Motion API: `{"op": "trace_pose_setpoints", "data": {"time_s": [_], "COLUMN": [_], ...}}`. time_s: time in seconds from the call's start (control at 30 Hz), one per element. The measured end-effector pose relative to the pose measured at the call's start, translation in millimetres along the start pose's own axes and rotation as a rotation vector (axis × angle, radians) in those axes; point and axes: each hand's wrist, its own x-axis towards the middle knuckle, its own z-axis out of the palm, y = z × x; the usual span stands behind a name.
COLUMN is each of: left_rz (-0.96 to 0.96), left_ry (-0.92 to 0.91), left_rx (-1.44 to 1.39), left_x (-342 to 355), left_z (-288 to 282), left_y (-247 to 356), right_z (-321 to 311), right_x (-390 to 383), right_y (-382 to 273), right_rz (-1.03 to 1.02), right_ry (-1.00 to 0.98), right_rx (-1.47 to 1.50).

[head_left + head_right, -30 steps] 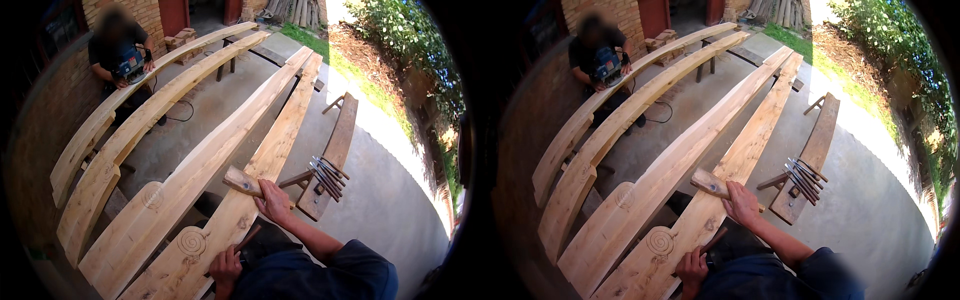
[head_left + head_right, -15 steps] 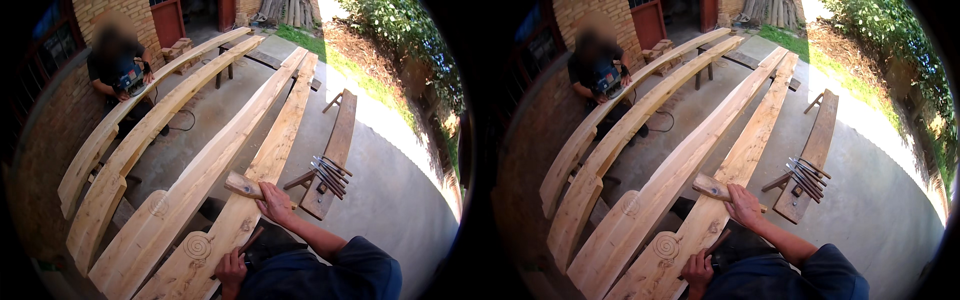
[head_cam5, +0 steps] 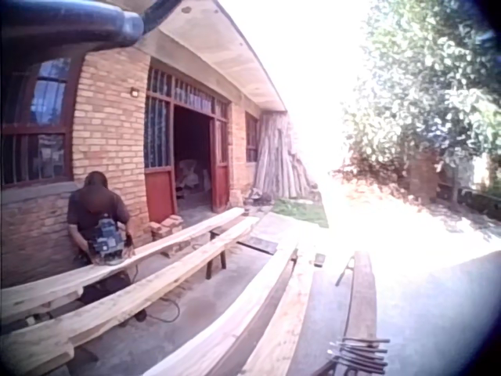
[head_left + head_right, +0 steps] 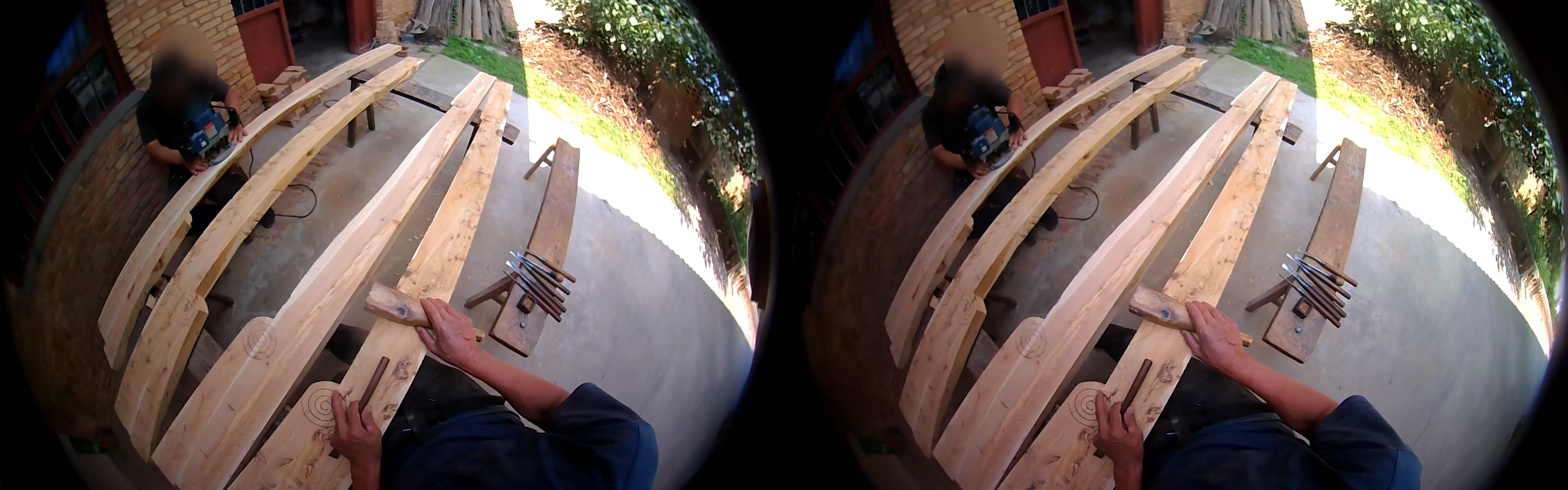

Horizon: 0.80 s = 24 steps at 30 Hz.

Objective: The person carves a circular design into a wooden plank using a chisel and a wooden mallet. They switch between different chisels from a nearby bench, striking them with the mallet to remove wood and shape the spiral pattern.

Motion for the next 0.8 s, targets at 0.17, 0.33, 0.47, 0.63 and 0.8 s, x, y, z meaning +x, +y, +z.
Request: {"op": "trace_pose_setpoints", "data": {"time_s": [0.17, 0.33, 0.47, 0.63, 0.8], "left_rz": [0.006, 0.012, 0.039, 0.022, 0.072], "left_ry": [-0.039, -0.046, 0.02, -0.065, -0.049], "left_rx": [0.013, 0.007, -0.001, -0.034, -0.009], "left_x": [-0.4, -1.3, 2.2, 6.4, 3.1], "left_z": [2.0, 0.9, -1.6, -1.9, 3.3], "left_y": [-1.5, -3.5, -0.2, 0.1, 2.3], "right_z": [1.7, 2.3, 2.1, 1.0, -2.0], "right_x": [-0.4, -1.1, -1.8, -2.7, -1.3], "right_y": [1.5, -0.3, -1.4, 2.4, 4.0], "right_rz": [0.004, -0.013, -0.005, 0.009, -0.002], "right_ry": [0.007, 0.046, 0.031, 0.011, 0.034], "right_rx": [-0.013, -0.024, -0.018, -0.026, -0.008]}}
